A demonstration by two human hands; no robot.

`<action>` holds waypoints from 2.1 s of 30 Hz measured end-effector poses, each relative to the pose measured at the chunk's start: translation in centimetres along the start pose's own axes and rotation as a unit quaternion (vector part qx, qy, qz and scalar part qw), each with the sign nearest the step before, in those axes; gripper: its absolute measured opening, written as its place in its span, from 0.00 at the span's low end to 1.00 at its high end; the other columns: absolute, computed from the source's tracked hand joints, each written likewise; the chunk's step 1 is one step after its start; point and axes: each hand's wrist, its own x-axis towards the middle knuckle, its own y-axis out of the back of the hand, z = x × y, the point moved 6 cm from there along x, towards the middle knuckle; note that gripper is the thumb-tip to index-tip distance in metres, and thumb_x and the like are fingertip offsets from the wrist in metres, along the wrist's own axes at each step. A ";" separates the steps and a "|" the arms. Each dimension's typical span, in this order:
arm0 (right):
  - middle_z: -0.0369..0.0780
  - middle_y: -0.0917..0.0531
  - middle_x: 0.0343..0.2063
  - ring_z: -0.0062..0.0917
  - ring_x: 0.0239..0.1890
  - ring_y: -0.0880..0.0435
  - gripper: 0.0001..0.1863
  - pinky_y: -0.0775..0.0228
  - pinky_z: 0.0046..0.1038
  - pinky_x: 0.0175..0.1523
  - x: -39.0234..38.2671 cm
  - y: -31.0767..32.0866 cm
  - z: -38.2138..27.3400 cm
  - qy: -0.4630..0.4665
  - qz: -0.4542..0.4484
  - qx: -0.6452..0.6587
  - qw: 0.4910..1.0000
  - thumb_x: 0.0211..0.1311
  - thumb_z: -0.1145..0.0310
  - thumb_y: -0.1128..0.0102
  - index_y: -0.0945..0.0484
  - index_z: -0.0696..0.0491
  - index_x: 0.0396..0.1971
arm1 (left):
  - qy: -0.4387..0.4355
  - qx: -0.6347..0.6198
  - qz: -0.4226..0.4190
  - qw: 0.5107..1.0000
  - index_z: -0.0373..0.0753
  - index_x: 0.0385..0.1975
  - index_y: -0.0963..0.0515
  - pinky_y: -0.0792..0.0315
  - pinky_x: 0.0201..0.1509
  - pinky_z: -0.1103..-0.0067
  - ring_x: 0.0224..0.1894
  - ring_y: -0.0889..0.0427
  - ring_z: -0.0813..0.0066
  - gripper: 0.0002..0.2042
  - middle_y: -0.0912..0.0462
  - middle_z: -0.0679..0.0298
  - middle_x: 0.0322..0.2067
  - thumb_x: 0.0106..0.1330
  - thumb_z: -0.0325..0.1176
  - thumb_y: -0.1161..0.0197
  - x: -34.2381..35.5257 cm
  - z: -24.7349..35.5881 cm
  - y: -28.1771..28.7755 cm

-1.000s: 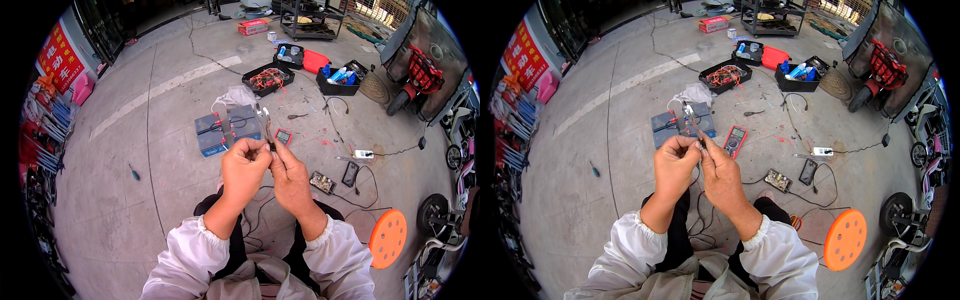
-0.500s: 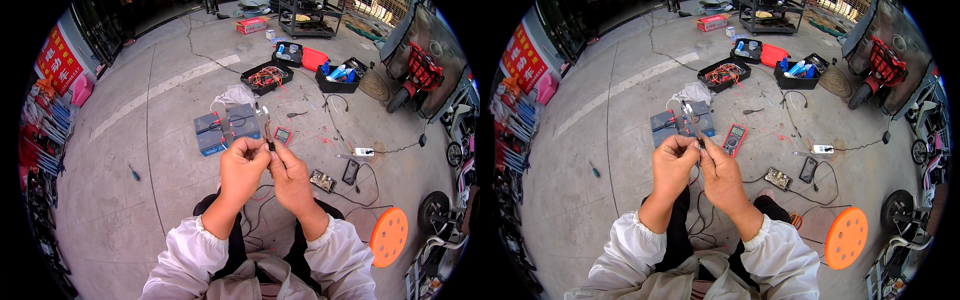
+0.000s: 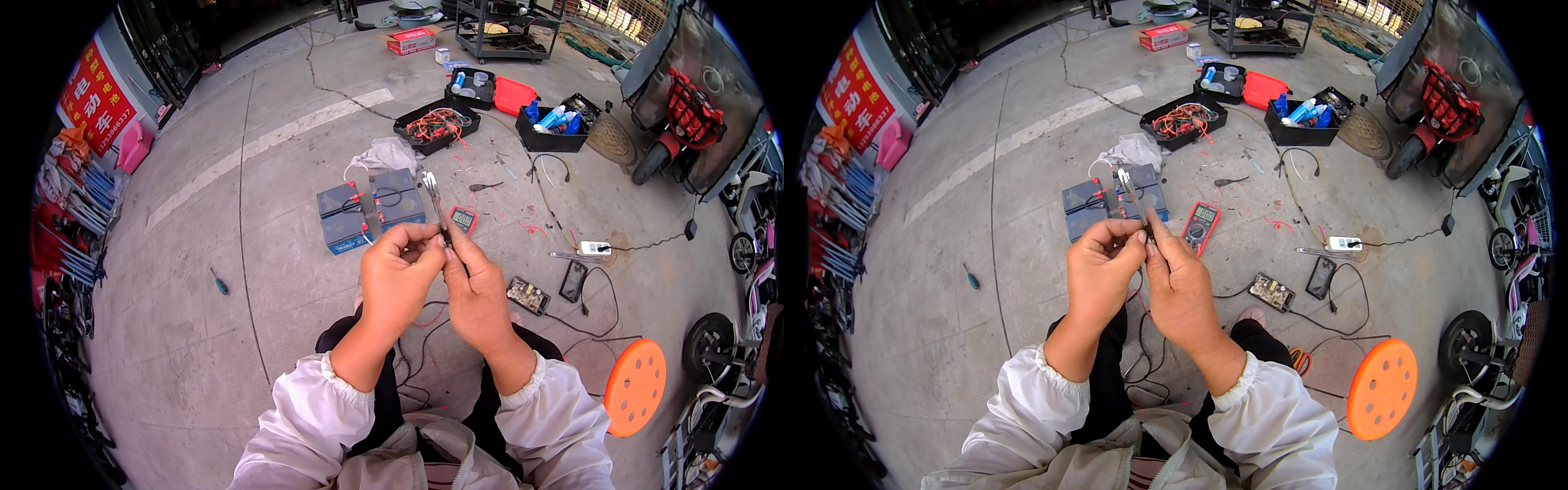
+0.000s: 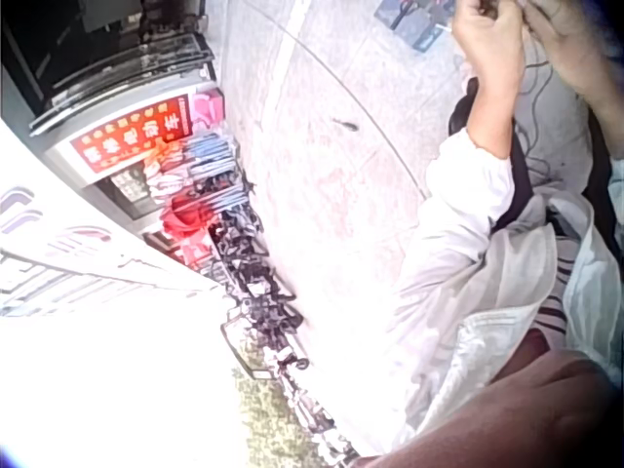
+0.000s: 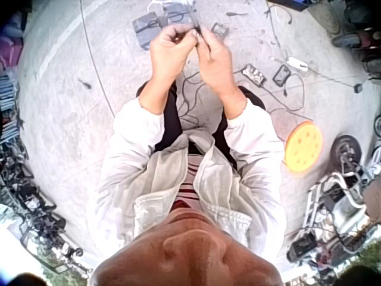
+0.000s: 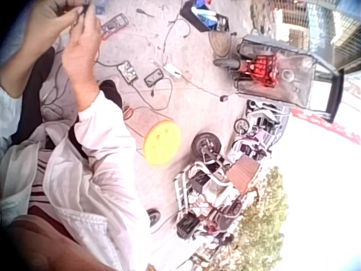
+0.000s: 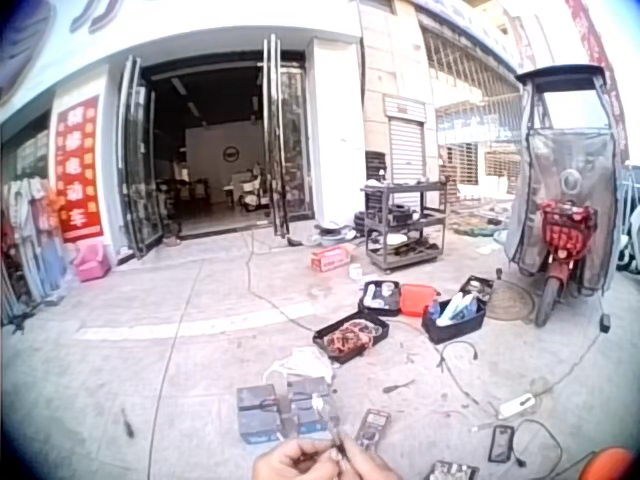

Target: The person sits on the floor and uses pliers to strip and twist wires, then connects them to a circuit board and battery pack. They use a multimeter to measure voltage and a wrench to tighten connections on the battery terminals.

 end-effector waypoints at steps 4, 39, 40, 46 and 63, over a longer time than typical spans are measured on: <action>0.49 0.23 0.35 0.37 0.34 0.22 0.23 0.31 0.33 0.42 -0.2 0.0 -0.7 0.031 0.002 -0.075 0.997 0.68 0.76 0.50 0.32 0.55 0.63 | -0.003 0.025 0.005 1.000 0.29 0.35 0.21 0.27 0.36 0.86 0.31 0.21 0.85 0.04 0.17 0.65 0.31 0.62 0.22 0.38 0.0 -0.1 0.4; 0.46 0.19 0.34 0.32 0.34 0.19 0.17 0.27 0.30 0.41 0.0 0.3 -0.1 -0.041 0.030 -0.054 0.997 0.70 0.72 0.50 0.26 0.57 0.57 | 0.069 -0.115 -0.035 0.990 0.33 0.36 0.23 0.21 0.44 0.79 0.35 0.17 0.77 0.05 0.17 0.62 0.35 0.64 0.26 0.36 1.2 -1.4 1.6; 0.46 0.19 0.33 0.32 0.34 0.19 0.17 0.28 0.31 0.41 -0.1 0.3 -0.1 -0.035 0.031 -0.054 0.997 0.70 0.72 0.50 0.26 0.57 0.57 | 0.073 -0.125 -0.028 0.989 0.33 0.37 0.23 0.21 0.45 0.79 0.35 0.17 0.78 0.05 0.17 0.63 0.35 0.64 0.26 0.36 1.2 -1.3 1.6; 0.48 0.18 0.36 0.33 0.37 0.17 0.18 0.27 0.31 0.43 0.0 0.3 -0.6 -0.039 0.017 -0.076 0.996 0.69 0.72 0.50 0.26 0.58 0.57 | 0.060 -0.111 -0.058 0.990 0.32 0.39 0.22 0.22 0.46 0.79 0.35 0.18 0.77 0.07 0.17 0.62 0.35 0.64 0.26 0.36 0.9 -0.7 0.8; 0.32 0.25 0.21 0.13 0.18 0.32 0.05 0.40 0.18 0.23 -0.4 0.2 1.3 -0.304 -0.033 0.339 0.890 0.68 0.71 0.46 0.26 0.57 0.35 | 0.123 -0.128 -0.097 0.979 0.34 0.35 0.21 0.23 0.43 0.79 0.33 0.18 0.77 0.05 0.17 0.63 0.31 0.65 0.29 0.37 1.1 -1.4 1.3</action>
